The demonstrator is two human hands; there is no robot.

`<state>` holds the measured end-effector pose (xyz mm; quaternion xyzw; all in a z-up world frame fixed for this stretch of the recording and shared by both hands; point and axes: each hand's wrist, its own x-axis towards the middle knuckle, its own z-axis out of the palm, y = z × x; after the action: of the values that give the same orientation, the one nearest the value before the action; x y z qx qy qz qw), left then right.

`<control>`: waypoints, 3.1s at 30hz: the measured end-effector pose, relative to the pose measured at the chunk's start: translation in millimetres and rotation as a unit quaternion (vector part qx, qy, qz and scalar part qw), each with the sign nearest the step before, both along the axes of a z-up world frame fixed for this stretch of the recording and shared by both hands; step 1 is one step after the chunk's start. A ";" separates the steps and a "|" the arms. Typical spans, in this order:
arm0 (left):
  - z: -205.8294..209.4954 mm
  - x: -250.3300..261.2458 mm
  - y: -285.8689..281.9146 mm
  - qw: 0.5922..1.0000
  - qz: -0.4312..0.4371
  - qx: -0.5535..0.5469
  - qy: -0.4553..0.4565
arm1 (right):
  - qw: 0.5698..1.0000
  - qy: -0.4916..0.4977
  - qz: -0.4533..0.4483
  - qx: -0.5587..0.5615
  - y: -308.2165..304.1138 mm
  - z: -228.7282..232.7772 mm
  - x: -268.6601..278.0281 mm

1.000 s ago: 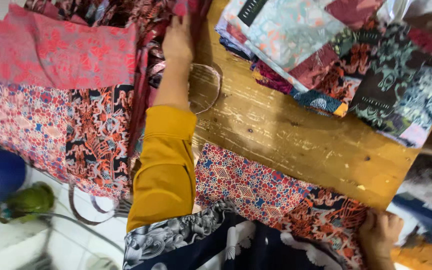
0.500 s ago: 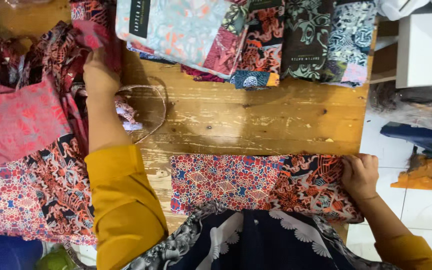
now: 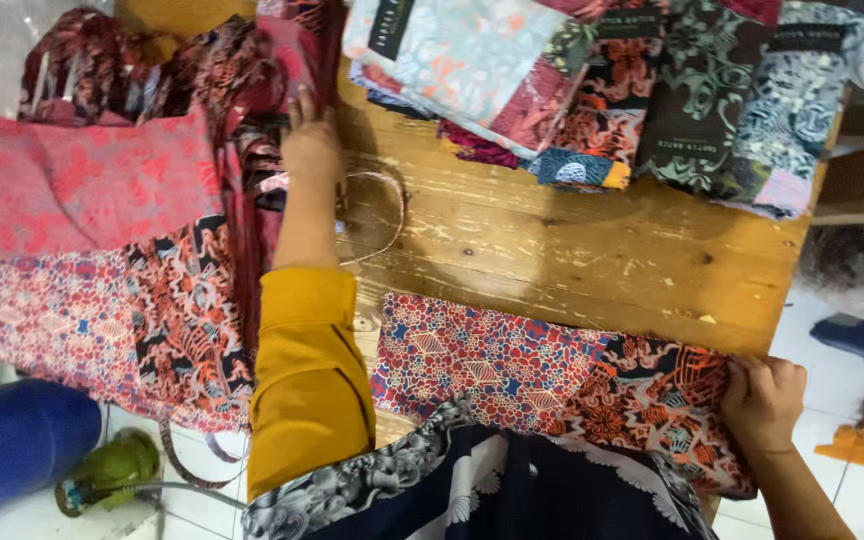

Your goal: The person folds patterned fabric items on a wooden table, then places them into clear plastic bags. The person handles multiple fabric pieces, folding them neatly and stacking them before packaging.

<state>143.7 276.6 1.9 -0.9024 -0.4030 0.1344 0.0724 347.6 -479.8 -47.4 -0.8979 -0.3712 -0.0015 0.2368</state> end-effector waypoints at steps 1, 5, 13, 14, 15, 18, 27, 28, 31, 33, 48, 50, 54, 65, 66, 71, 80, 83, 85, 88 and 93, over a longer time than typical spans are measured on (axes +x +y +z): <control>-2.9 4.3 -6.0 1.000 0.007 -0.010 0.026 | 1.000 0.000 -0.005 -0.009 -7.5 2.0 -4.2; 12.7 16.3 -14.4 0.998 0.035 -0.055 0.025 | 1.000 0.001 -0.002 -0.010 0.2 -3.0 1.7; 63.9 -20.0 -123.0 0.893 -0.069 -0.054 -0.441 | 1.000 0.008 0.012 -0.015 -2.2 -2.2 5.1; 66.5 -33.8 -155.4 0.859 -0.055 -0.083 -0.503 | 0.999 0.011 0.026 -0.015 -1.7 -5.1 9.1; 65.7 -53.8 -194.7 0.863 -0.044 -0.118 -0.490 | 0.999 0.016 0.030 -0.004 -4.4 -6.8 9.0; 69.5 -108.6 -274.4 0.893 -0.071 -0.198 -0.397 | 0.999 0.021 0.048 0.013 -4.8 1.0 3.3; 35.0 -133.9 -271.1 0.878 0.086 -0.329 -0.337 | 0.998 0.006 0.059 0.021 -6.7 -5.9 9.7; 38.4 -132.0 -274.9 0.882 0.065 -0.309 -0.348 | 0.998 0.009 0.060 0.020 -6.3 -6.1 8.8; 52.9 -128.4 -299.4 0.906 0.018 -0.199 -0.373 | 0.997 0.018 0.067 0.018 4.3 8.0 16.2; 61.5 -130.8 -332.0 0.929 -0.001 -0.065 -0.365 | 0.998 0.027 0.063 0.015 10.0 28.0 15.3; 33.7 -129.4 -405.4 0.965 -0.090 -0.208 -0.130 | 0.986 0.062 0.027 -0.153 15.4 59.8 -108.8; 28.5 -121.0 -396.6 0.965 -0.098 -0.205 -0.130 | 0.986 0.055 0.024 -0.154 19.1 55.0 -97.9; 21.2 -147.9 -399.8 0.951 -0.105 -0.253 -0.141 | 0.986 0.080 0.025 -0.141 9.3 59.4 -117.0; 16.7 -131.4 -362.4 0.971 -0.091 -0.202 -0.092 | 0.987 0.041 0.053 -0.143 46.7 49.7 -69.6; 16.1 -134.5 -365.8 0.970 -0.084 -0.211 -0.086 | 0.985 0.054 0.052 -0.154 42.8 50.5 -73.6; 10.9 -129.9 -362.1 0.968 -0.074 -0.223 -0.092 | 0.983 0.083 0.044 -0.155 52.8 53.2 -68.2; 34.0 -207.0 -345.6 0.877 0.020 -0.269 -0.398 | 0.979 0.085 0.074 -0.168 43.2 57.5 -79.0; 40.5 -222.5 -359.9 0.891 0.119 -0.218 -0.380 | 0.976 0.085 0.075 -0.185 42.4 51.6 -72.5; 39.5 -220.2 -361.5 0.901 0.115 -0.203 -0.366 | 0.978 0.083 0.070 -0.181 32.8 47.4 -74.0; 38.4 -208.0 -347.2 0.884 0.148 -0.235 -0.375 | 0.981 0.076 0.061 -0.169 30.5 39.2 -63.0; 34.1 -170.4 -313.1 0.877 0.179 -0.331 -0.299 | 0.985 0.070 0.010 -0.160 34.8 46.9 -23.9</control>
<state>-26.7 -36.5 36.0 -0.7831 -0.4921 -0.0058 -0.3802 323.8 -445.0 -0.5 -0.9184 -0.3579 0.1226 0.1155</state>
